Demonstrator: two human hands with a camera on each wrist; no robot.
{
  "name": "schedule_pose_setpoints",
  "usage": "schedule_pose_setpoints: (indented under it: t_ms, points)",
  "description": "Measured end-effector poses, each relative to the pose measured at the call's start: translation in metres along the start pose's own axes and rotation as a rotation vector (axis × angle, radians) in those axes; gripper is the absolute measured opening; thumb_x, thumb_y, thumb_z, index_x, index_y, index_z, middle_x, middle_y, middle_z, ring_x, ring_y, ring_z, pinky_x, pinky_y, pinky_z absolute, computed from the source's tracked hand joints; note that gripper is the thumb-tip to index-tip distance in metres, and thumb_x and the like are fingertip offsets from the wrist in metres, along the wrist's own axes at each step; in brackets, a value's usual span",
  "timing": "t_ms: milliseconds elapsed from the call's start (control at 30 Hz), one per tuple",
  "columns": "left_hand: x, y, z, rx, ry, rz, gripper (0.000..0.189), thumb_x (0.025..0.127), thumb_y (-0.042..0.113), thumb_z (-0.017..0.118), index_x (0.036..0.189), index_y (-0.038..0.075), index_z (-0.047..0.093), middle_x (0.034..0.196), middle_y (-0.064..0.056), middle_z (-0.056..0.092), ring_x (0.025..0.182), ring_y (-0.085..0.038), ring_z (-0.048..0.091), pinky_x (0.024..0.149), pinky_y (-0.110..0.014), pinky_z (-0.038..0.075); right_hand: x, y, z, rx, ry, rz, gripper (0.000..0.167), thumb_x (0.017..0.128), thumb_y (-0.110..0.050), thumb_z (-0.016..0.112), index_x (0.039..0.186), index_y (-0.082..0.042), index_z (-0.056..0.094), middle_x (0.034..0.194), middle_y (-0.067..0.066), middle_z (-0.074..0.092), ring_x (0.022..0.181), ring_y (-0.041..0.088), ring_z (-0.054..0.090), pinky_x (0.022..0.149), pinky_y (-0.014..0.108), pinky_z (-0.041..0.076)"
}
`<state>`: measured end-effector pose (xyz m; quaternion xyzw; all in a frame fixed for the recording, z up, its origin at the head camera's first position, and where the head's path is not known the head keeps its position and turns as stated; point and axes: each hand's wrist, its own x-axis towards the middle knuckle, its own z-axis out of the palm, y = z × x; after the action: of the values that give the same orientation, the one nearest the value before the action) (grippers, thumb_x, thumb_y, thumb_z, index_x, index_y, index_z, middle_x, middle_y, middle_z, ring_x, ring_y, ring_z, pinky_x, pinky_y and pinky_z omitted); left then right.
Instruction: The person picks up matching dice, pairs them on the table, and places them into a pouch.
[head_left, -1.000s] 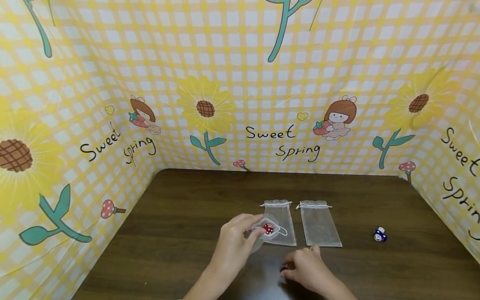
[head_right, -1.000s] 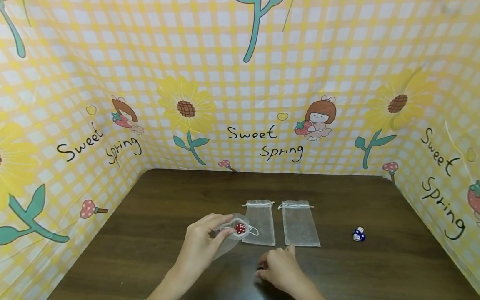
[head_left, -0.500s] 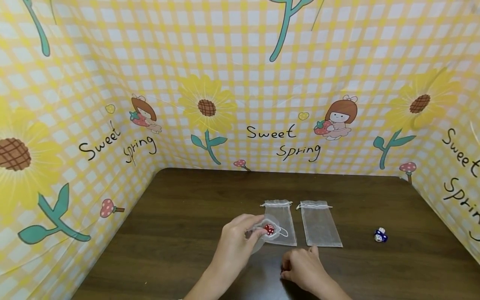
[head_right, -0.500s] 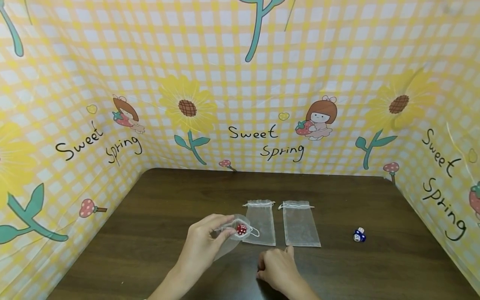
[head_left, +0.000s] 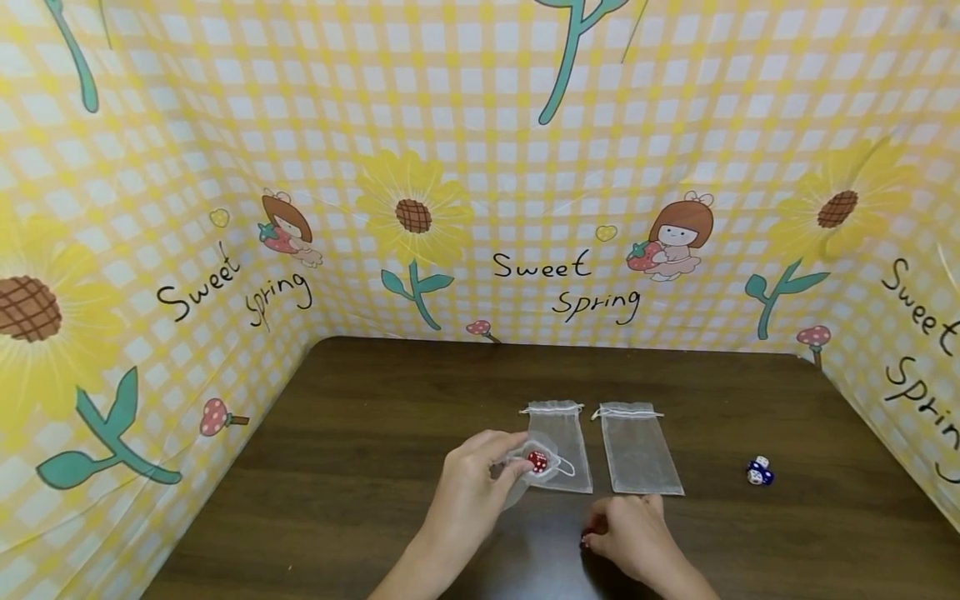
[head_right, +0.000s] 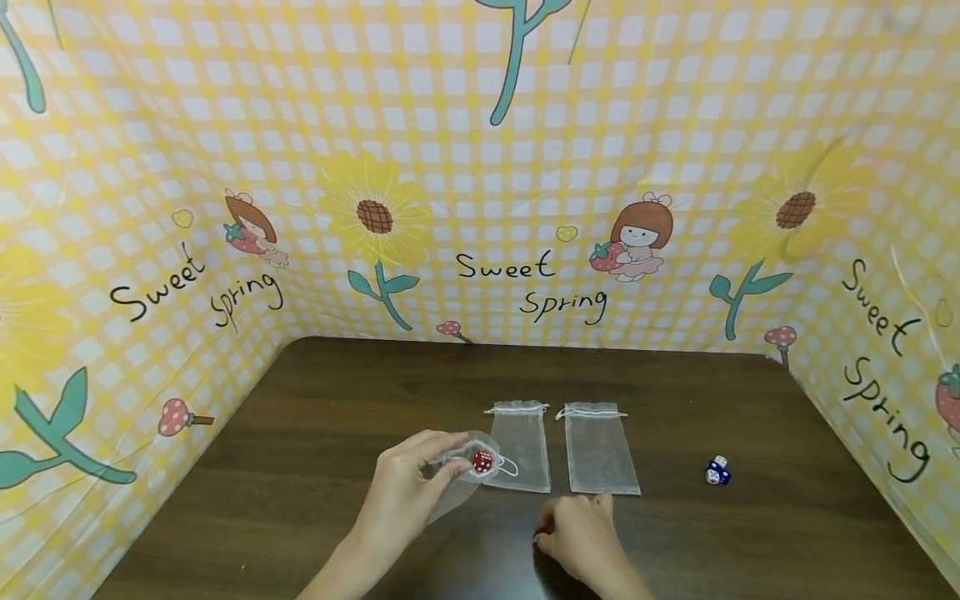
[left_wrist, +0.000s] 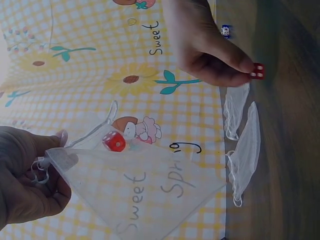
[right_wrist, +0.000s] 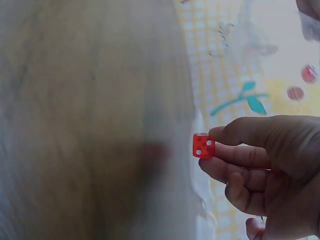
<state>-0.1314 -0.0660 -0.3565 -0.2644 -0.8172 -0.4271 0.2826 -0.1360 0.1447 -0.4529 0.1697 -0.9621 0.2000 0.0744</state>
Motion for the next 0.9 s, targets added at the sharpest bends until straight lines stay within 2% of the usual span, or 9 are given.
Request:
schedule_pose_setpoints:
  t_ms: [100, 267, 433, 567, 700, 833, 900]
  points:
    - [0.0, 0.0, 0.0, -0.004, -0.005, -0.004, 0.03, 0.066, -0.002, 0.078, 0.095, -0.003, 0.07, 0.085, -0.005, 0.068, 0.077, -0.013, 0.063, 0.069, -0.019, 0.051, 0.0, 0.007, -0.009, 0.004, 0.011, 0.067, 0.022, 0.062, -0.019, 0.079, 0.059, -0.028, 0.06, 0.055, -0.022, 0.048, 0.06, 0.008, 0.05, 0.068, 0.041, 0.029]
    - [-0.001, 0.001, 0.0, -0.01, -0.02, -0.02, 0.029, 0.068, -0.001, 0.077, 0.097, -0.003, 0.07, 0.087, -0.005, 0.068, 0.078, -0.013, 0.063, 0.069, -0.019, 0.051, 0.003, 0.017, -0.028, 0.006, 0.012, 0.164, 0.017, 0.066, -0.018, 0.077, 0.062, -0.028, 0.064, 0.057, -0.019, 0.054, 0.062, 0.012, 0.055, 0.065, 0.043, 0.029]
    - [-0.001, 0.002, 0.001, -0.007, -0.022, -0.018, 0.029, 0.068, -0.001, 0.077, 0.096, -0.003, 0.07, 0.087, -0.005, 0.068, 0.079, -0.013, 0.063, 0.069, -0.02, 0.051, 0.008, 0.022, -0.047, 0.018, 0.097, 0.247, 0.009, 0.07, -0.02, 0.076, 0.068, -0.022, 0.067, 0.062, -0.012, 0.061, 0.061, 0.016, 0.058, 0.063, 0.043, 0.028]
    - [0.0, 0.002, 0.002, -0.007, -0.023, -0.02, 0.028, 0.068, 0.0, 0.077, 0.096, -0.002, 0.07, 0.087, -0.004, 0.068, 0.079, -0.012, 0.063, 0.069, -0.02, 0.051, 0.013, 0.02, -0.056, 0.087, 0.269, 0.25, 0.006, 0.073, -0.017, 0.075, 0.073, -0.019, 0.07, 0.067, -0.009, 0.065, 0.058, 0.012, 0.055, 0.065, 0.043, 0.026]
    - [-0.001, 0.002, 0.003, -0.017, -0.03, -0.019, 0.028, 0.068, 0.0, 0.077, 0.096, -0.002, 0.07, 0.087, -0.004, 0.068, 0.079, -0.012, 0.063, 0.069, -0.02, 0.051, 0.017, 0.017, -0.061, 0.175, 0.485, 0.205, 0.007, 0.073, -0.011, 0.076, 0.075, -0.015, 0.071, 0.063, -0.009, 0.062, 0.05, 0.004, 0.043, 0.065, 0.038, 0.022]
    - [-0.002, 0.002, 0.004, -0.02, -0.036, -0.014, 0.028, 0.069, 0.001, 0.076, 0.096, -0.003, 0.07, 0.087, -0.005, 0.068, 0.079, -0.013, 0.063, 0.069, -0.019, 0.051, 0.019, 0.013, -0.064, 0.245, 0.676, 0.11, 0.014, 0.069, -0.002, 0.078, 0.077, -0.01, 0.07, 0.055, -0.009, 0.05, 0.05, 0.003, 0.038, 0.066, 0.035, 0.022]
    - [-0.002, 0.002, 0.005, -0.019, -0.037, -0.008, 0.028, 0.068, 0.001, 0.077, 0.095, -0.003, 0.07, 0.087, -0.005, 0.068, 0.078, -0.013, 0.063, 0.069, -0.018, 0.051, 0.02, 0.01, -0.065, 0.272, 0.767, 0.031, 0.019, 0.065, 0.002, 0.079, 0.079, -0.008, 0.071, 0.056, -0.007, 0.05, 0.054, 0.003, 0.039, 0.069, 0.034, 0.022]
